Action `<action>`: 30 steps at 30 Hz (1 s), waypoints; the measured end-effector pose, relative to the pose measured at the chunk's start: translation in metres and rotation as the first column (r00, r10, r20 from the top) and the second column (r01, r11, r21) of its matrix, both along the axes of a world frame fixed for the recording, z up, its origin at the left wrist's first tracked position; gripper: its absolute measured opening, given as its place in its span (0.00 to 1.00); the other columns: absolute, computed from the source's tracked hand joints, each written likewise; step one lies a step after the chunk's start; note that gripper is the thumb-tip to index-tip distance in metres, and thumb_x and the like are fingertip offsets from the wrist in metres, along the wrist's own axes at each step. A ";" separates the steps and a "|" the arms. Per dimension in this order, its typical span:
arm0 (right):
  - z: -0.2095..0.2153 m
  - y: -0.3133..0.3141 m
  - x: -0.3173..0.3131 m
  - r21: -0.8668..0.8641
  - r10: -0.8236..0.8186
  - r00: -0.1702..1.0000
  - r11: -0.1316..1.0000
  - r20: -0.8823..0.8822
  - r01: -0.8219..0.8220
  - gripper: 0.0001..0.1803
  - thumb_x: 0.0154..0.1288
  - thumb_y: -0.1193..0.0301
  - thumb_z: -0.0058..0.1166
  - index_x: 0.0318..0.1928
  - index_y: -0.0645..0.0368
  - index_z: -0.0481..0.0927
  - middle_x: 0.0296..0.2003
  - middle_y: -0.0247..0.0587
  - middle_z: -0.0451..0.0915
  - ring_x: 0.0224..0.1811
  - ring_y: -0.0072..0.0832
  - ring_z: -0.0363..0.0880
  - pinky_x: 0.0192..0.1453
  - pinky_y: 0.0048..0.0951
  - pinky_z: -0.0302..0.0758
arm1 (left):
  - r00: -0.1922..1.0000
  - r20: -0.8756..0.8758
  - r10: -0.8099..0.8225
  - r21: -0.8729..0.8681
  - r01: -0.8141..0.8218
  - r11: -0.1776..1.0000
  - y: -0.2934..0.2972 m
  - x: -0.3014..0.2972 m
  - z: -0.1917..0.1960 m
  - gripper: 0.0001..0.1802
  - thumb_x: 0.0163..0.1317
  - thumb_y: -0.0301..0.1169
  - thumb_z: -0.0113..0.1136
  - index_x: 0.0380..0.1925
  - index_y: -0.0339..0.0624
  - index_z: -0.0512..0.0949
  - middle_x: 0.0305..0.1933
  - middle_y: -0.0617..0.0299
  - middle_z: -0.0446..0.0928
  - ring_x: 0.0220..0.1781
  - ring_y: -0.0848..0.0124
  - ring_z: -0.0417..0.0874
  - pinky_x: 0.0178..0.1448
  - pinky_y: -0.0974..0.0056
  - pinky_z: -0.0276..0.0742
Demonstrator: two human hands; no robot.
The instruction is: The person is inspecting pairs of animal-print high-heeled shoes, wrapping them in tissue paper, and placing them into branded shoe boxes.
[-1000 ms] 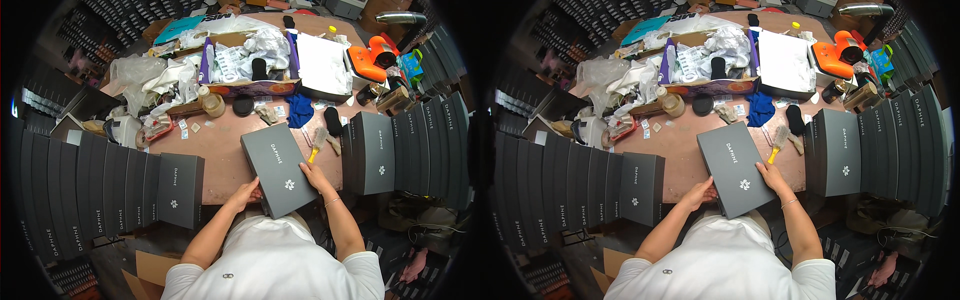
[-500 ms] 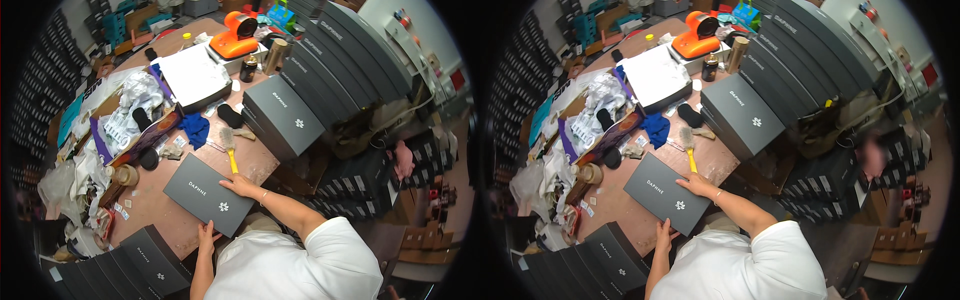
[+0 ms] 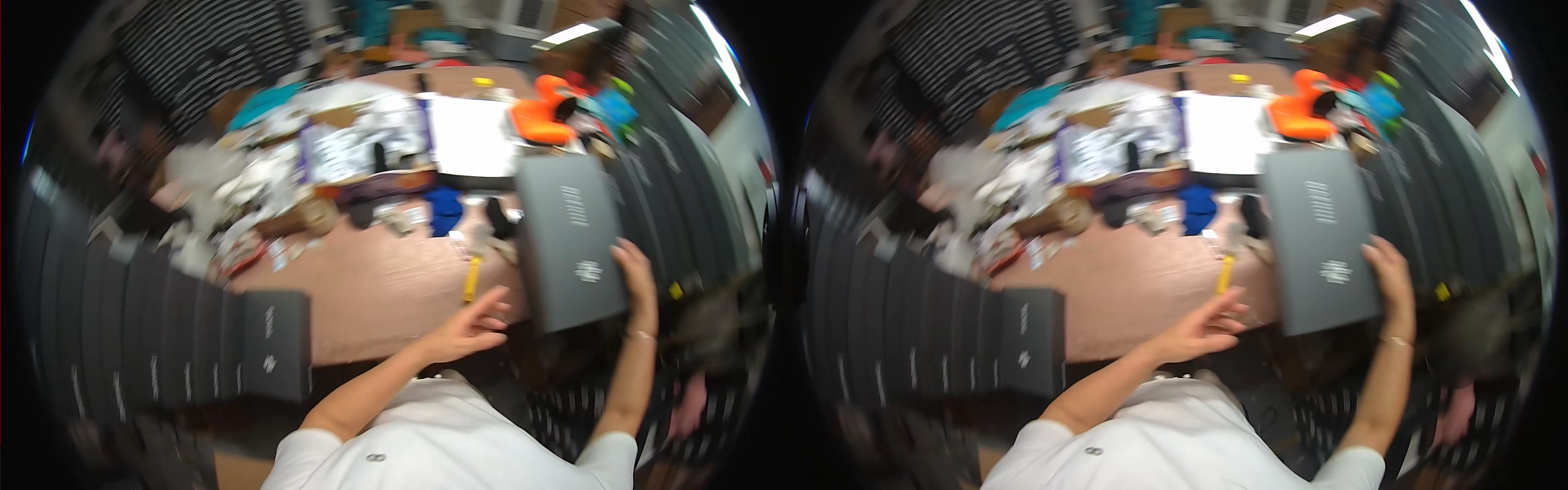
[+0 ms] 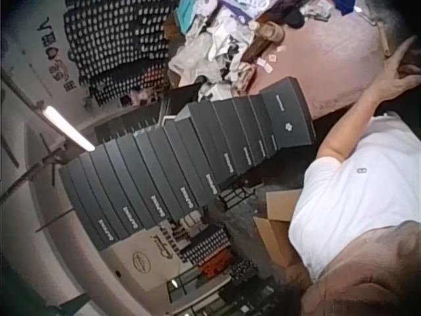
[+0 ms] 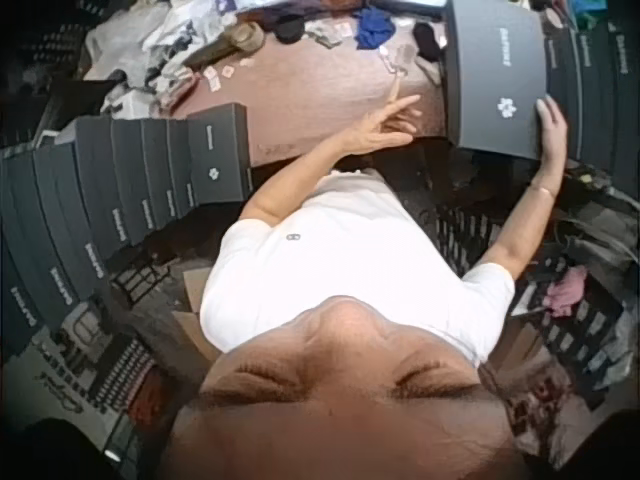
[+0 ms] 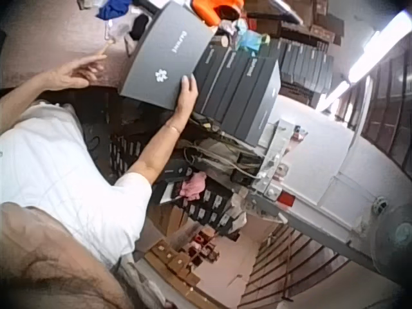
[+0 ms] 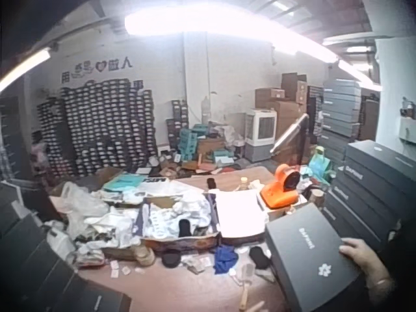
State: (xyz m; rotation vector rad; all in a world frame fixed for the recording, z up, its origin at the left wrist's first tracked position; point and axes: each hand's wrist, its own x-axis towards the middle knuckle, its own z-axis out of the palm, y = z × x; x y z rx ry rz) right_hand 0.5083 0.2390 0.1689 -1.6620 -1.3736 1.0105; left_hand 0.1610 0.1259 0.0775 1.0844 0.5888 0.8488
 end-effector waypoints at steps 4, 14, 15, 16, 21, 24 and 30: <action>0.005 0.005 0.001 0.537 -0.179 0.984 0.828 -0.020 0.162 0.16 0.69 0.67 0.50 0.53 0.60 0.77 0.46 0.39 0.80 0.44 0.24 0.79 0.48 0.25 0.74 | 0.938 -0.210 0.277 0.011 -0.281 0.960 -0.037 0.000 -0.053 0.32 0.64 0.27 0.59 0.68 0.45 0.61 0.57 0.58 0.71 0.53 0.74 0.75 0.59 0.67 0.73; -0.237 -0.179 -0.430 -0.401 0.596 0.413 0.161 -0.688 -0.902 0.43 0.63 0.59 0.61 0.71 0.58 0.52 0.56 0.49 0.70 0.54 0.34 0.73 0.50 0.37 0.77 | 0.025 -0.316 0.948 0.153 -0.985 0.077 -0.182 -0.188 -0.081 0.22 0.68 0.31 0.56 0.59 0.36 0.68 0.50 0.58 0.74 0.47 0.73 0.78 0.52 0.68 0.76; -0.251 -0.197 -0.464 -0.473 0.520 0.483 0.163 -0.705 -0.866 0.51 0.59 0.57 0.66 0.72 0.57 0.46 0.56 0.52 0.69 0.56 0.38 0.72 0.52 0.42 0.75 | -0.006 -0.312 0.950 0.162 -0.986 0.047 -0.194 -0.204 -0.071 0.22 0.68 0.30 0.56 0.59 0.36 0.68 0.51 0.57 0.74 0.47 0.73 0.78 0.53 0.68 0.76; -0.261 -0.213 -0.494 -0.499 0.482 0.555 0.252 -0.678 -0.829 0.53 0.57 0.57 0.67 0.72 0.58 0.45 0.56 0.53 0.69 0.56 0.39 0.71 0.52 0.42 0.75 | -0.067 -0.343 0.937 0.208 -0.978 0.006 -0.208 -0.220 -0.069 0.21 0.67 0.29 0.56 0.59 0.35 0.69 0.52 0.57 0.73 0.47 0.73 0.78 0.53 0.68 0.76; -0.301 -0.242 -0.541 -0.491 0.283 0.730 0.586 -0.622 -0.645 0.45 0.47 0.62 0.74 0.58 0.64 0.57 0.47 0.48 0.70 0.48 0.34 0.73 0.47 0.35 0.75 | -0.244 -0.665 0.706 0.493 -0.853 0.170 -0.260 -0.289 -0.075 0.25 0.64 0.32 0.61 0.59 0.34 0.69 0.54 0.53 0.72 0.55 0.66 0.75 0.55 0.65 0.75; -0.285 -0.200 -0.504 -0.463 0.232 0.686 0.587 -0.690 -0.664 0.27 0.46 0.67 0.74 0.39 0.61 0.68 0.31 0.34 0.69 0.33 0.22 0.70 0.36 0.25 0.74 | -0.304 -0.798 0.520 0.527 -0.771 0.358 -0.272 -0.308 -0.121 0.32 0.60 0.39 0.63 0.59 0.32 0.68 0.59 0.41 0.70 0.60 0.50 0.73 0.62 0.54 0.70; -0.271 -0.100 -0.350 -0.527 0.246 0.842 0.686 -0.480 -0.501 0.22 0.56 0.66 0.67 0.44 0.67 0.74 0.36 0.40 0.78 0.36 0.24 0.77 0.41 0.25 0.76 | 0.390 -0.710 0.586 0.010 -0.827 0.562 -0.168 -0.212 -0.225 0.34 0.57 0.47 0.65 0.52 0.27 0.72 0.49 0.46 0.78 0.49 0.58 0.80 0.54 0.58 0.75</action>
